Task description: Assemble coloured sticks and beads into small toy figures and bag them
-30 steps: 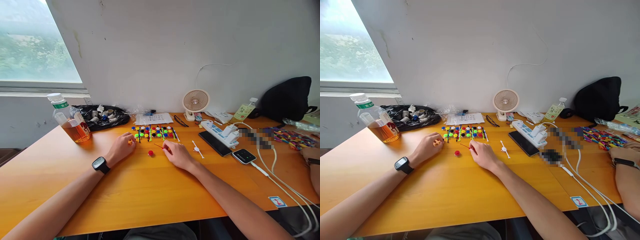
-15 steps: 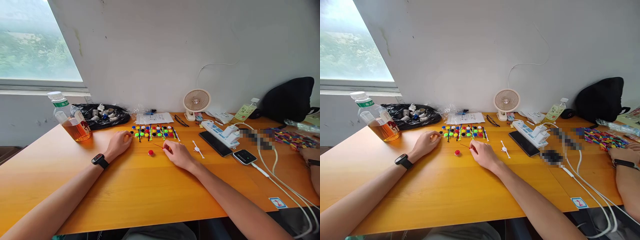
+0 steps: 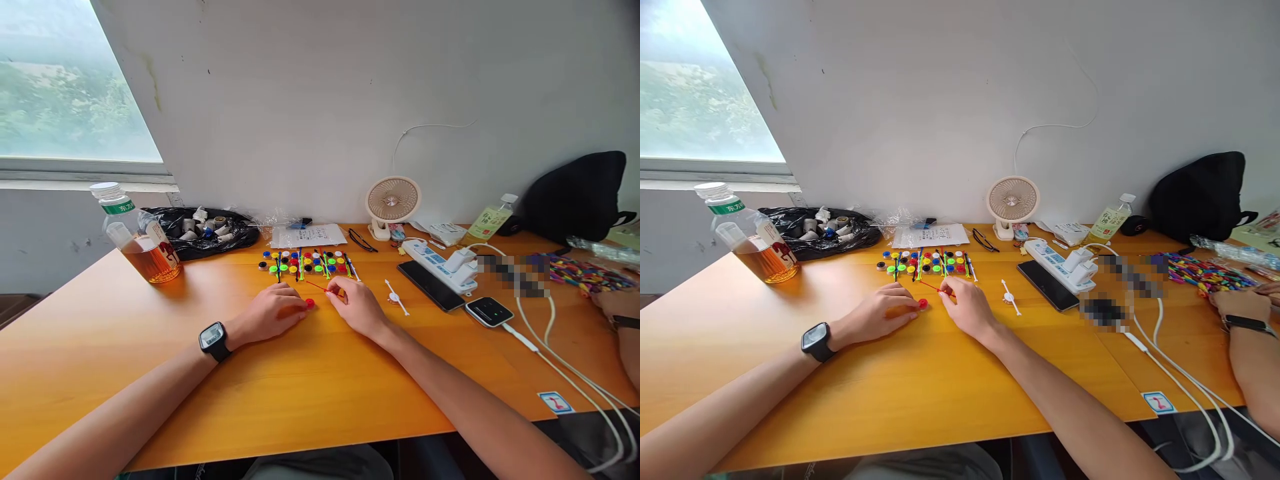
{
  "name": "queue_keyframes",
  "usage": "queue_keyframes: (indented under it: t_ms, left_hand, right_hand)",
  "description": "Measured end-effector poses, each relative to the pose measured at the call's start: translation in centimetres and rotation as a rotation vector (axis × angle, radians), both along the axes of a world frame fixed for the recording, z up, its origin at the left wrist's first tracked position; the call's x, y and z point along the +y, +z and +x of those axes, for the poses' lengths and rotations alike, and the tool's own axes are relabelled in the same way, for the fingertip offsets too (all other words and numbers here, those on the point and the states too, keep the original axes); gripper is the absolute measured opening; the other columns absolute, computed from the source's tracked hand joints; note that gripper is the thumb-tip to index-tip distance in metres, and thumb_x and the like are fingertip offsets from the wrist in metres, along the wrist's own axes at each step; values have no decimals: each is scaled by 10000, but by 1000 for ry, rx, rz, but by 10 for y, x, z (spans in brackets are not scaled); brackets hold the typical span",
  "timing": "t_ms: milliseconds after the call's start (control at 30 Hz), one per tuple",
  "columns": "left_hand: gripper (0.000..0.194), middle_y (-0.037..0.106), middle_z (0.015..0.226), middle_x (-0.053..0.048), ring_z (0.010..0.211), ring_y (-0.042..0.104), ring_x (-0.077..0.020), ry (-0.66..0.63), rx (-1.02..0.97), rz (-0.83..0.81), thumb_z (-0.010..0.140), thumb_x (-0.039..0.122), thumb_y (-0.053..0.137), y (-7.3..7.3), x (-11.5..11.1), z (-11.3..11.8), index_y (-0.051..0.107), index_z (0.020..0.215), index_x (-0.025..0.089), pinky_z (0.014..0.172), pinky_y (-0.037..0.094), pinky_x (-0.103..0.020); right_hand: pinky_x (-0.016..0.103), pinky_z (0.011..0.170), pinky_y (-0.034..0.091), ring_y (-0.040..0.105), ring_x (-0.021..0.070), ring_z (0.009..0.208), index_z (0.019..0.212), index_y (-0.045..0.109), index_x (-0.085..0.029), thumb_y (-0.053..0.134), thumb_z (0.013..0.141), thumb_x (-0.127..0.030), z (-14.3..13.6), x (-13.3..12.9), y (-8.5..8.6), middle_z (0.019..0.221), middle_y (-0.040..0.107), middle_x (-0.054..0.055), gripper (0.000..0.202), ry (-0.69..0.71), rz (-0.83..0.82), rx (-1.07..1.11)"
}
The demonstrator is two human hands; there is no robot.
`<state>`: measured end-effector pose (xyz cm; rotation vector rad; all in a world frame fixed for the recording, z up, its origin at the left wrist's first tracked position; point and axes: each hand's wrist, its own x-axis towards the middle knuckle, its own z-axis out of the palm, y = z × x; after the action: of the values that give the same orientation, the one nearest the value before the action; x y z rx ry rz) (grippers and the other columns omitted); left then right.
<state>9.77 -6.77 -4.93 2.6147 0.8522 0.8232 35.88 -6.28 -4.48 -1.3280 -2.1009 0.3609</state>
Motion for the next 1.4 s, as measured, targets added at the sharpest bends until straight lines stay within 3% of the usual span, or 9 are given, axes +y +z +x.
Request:
queue_keyframes:
  t_ms: [167, 267, 400, 800, 1133, 1400]
  left_hand:
    - [156, 751, 1049, -58, 962, 664, -219, 50, -82, 97, 1040, 280, 626, -2, -1, 0, 731, 1154, 263, 873, 551, -373]
    - [206, 730, 1197, -81, 1122, 648, -256, 134, -110, 155, 1019, 275, 652, -2, 1, -2, 684, 1221, 256, 1003, 538, -438]
    - [296, 693, 1346, -91, 1238, 612, -279, 133, -79, 163, 1019, 297, 656, -2, 2, 0, 653, 1313, 265, 1085, 518, -478]
    - [244, 777, 1048, -54, 1024, 652, -238, 22, 27, 73, 1058, 271, 587, -3, 0, 2, 714, 1267, 274, 913, 553, -382]
    - [152, 753, 1131, -67, 1100, 643, -267, 14, 47, 78, 1014, 230, 591, -2, -1, 8, 683, 1126, 273, 981, 545, -456]
    - [62, 724, 1109, -72, 1090, 639, -268, 32, 40, 30, 983, 233, 635, -4, 3, 10, 658, 1031, 265, 960, 541, -438]
  right_hand:
    - [278, 670, 413, 590, 146, 696, 961, 689, -219, 651, 970, -142, -4, -2, -3, 940, 742, 13, 86, 101, 12, 46]
    - [272, 687, 430, 609, 154, 742, 980, 707, -223, 653, 988, -154, -7, -3, -6, 952, 739, 18, 88, 172, -10, 64]
    - [270, 698, 444, 627, 164, 779, 987, 730, -225, 660, 988, -138, -12, -3, -9, 953, 736, 26, 111, 229, -17, 99]
    - [266, 678, 432, 607, 152, 743, 951, 784, -205, 664, 954, -77, -9, 0, -14, 888, 723, 25, 175, 295, -27, 108]
    - [271, 775, 465, 657, 174, 836, 970, 804, -237, 605, 988, -96, -6, -1, -7, 964, 725, 39, 244, 331, -6, -5]
    - [268, 711, 443, 627, 156, 769, 968, 794, -225, 622, 970, -118, -9, -3, -6, 943, 732, 33, 203, 294, -28, -18]
